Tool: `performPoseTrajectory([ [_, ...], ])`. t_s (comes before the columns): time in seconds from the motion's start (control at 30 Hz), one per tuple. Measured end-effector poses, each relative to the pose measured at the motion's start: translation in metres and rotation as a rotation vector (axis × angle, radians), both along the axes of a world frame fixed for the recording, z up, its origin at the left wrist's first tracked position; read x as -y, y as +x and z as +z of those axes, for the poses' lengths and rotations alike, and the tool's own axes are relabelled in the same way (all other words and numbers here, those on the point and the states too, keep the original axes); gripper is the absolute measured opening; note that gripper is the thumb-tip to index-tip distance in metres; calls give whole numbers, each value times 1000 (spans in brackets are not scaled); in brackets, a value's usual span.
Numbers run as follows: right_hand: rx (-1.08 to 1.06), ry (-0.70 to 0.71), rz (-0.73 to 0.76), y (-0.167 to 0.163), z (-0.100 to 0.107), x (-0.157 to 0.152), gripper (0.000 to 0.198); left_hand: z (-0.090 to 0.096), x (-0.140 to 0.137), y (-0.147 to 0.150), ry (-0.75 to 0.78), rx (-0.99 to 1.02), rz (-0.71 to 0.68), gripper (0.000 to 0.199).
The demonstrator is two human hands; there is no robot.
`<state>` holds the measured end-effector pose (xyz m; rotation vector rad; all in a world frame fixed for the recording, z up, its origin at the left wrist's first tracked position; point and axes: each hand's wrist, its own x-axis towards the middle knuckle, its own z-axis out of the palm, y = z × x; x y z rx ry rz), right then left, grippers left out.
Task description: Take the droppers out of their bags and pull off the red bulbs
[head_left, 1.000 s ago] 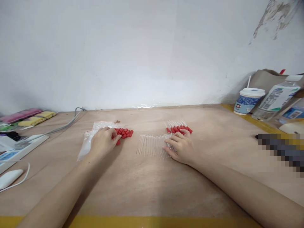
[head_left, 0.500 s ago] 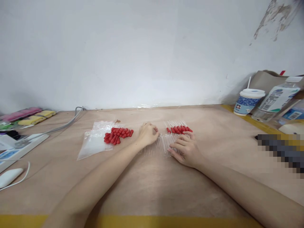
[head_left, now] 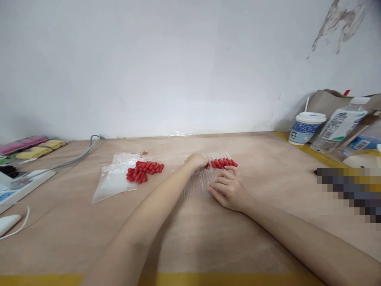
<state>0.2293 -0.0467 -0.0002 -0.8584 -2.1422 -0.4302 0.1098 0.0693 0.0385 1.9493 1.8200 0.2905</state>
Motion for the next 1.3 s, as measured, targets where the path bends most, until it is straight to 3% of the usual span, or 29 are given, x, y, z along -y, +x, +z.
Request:
performPoseTrajectory([
  [0.17,-4,0,-18,1,-1,0,22,10,-3,-8,-64,53,-23,31],
  [0.33,-65,27,-38,1,0,1,11,23,9,-46,73,142,-98,25],
  [0.4,-121,66,-55,1,1,1,15,22,23,-67,180,169,-127,24],
  [0.47,-168,119,-69,0,3,0,31,16,43,-88,311,180,-167,21],
  [0.53,-167,154,-63,0,4,-1,45,8,64,-106,595,148,-296,20],
  [0.63,-74,150,-25,-4,6,-1,51,-7,92,-121,731,60,-396,15],
  [0.87,140,9,42,-14,5,3,33,-32,113,-121,780,138,-511,10],
  [1.07,92,2,74,-17,-1,-1,21,-30,115,-117,805,200,-604,10],
  [1.3,64,6,116,-20,-2,-2,22,-34,110,-107,921,183,-707,24],
])
